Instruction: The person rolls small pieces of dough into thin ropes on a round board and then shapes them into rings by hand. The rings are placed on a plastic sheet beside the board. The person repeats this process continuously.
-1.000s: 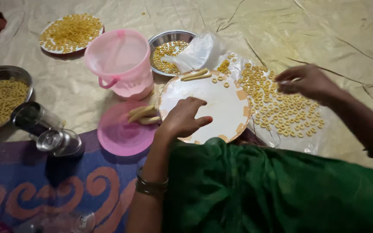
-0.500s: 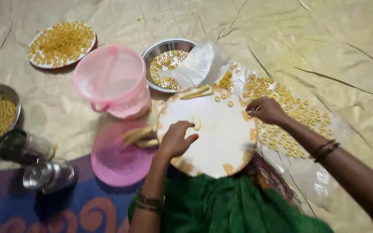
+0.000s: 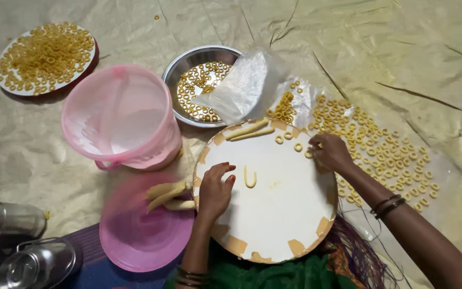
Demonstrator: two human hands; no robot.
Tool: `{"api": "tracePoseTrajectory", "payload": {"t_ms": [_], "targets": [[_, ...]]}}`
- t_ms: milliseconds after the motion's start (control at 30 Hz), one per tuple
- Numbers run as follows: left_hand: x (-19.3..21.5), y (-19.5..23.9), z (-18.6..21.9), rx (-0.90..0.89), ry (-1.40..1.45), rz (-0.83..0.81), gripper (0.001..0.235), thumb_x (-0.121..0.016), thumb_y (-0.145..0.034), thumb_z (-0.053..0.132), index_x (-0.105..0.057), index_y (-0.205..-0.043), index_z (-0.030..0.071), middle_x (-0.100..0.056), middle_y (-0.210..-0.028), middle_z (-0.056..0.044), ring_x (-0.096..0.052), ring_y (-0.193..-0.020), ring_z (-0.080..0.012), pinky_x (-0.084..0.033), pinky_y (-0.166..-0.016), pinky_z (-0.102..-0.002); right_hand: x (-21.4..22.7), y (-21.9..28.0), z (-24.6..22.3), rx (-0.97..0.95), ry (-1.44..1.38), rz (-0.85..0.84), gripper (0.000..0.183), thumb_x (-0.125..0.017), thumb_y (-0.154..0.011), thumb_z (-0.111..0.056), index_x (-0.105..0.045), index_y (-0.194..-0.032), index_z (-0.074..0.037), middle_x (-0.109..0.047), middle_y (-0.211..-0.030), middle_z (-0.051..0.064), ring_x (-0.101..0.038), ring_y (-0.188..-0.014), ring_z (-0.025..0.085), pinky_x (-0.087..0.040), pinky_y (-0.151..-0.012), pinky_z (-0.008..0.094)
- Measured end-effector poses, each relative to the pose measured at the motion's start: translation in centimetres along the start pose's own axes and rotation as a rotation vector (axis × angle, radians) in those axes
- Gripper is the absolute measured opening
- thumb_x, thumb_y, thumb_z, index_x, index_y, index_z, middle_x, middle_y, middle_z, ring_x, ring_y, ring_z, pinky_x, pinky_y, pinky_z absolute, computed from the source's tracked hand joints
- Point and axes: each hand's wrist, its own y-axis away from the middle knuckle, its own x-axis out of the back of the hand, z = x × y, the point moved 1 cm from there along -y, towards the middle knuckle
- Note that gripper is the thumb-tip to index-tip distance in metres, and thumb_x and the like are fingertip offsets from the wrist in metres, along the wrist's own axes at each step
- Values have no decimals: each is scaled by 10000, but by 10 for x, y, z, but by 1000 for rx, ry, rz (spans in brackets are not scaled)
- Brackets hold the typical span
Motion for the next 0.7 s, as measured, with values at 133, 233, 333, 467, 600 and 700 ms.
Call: {"api": "tracePoseTrajectory", "payload": {"t_ms": [133,233,333,467,600,700], "targets": [[-2,-5,-13,23,68,28,253,-636,-915,80,-734,-1148,91,-684,-1288,-97,-625,-1181,-295,-530,-963,-383,-2,13,-42,-29,-147,-15,236,-725,-856,-106,-757,-1087,-141,-730,-1106,75,-734,-941,251,-602,-837,368],[-5,-10,-16,29,150,49,261,-609,-923,40,-732,-1150,78,-684,-1283,-99,-646,-1166,-276,-565,-918,-354,-15,29,-98,265,-372,-49,219,-742,-841,-128,-735,-1058,-93,-717,-1141,120,-676,-1081,286,-545,-934,419],[-9,-13,-17,97,171,44,260,-604,-925,43,-737,-1145,83,-688,-1290,-85,-670,-1112,-263,-565,-894,-351,-26,43,-146,453,-211,-113,193,-744,-859,-142,-764,-1049,-118,-692,-1212,127,-649,-1098,318,-528,-906,444],[-12,-14,-19,61,180,61,263,-601,-934,31,-734,-1156,75,-688,-1282,-101,-659,-1135,-268,-563,-908,-345,-24,53,-174,622,-146,-62,183,-746,-830,-125,-742,-1011,-96,-691,-1214,137,-670,-1086,330,-535,-882,456],[-20,-18,-18,41,169,63,262,-630,-912,40,-741,-1147,75,-709,-1267,-103,-674,-1068,-283,-546,-925,-365,-18,56,-181,679,-145,-28,215,-754,-804,-106,-718,-1008,-46,-706,-1160,126,-687,-1059,326,-534,-846,464],[-31,-21,-20,-31,255,29,259,-603,-948,70,-732,-1172,70,-710,-1250,-106,-669,-1136,-263,-549,-955,-366,-10,53,-179,623,-270,-62,154,-767,-807,-123,-727,-951,-85,-734,-1141,122,-700,-1028,315,-554,-850,429]]}}
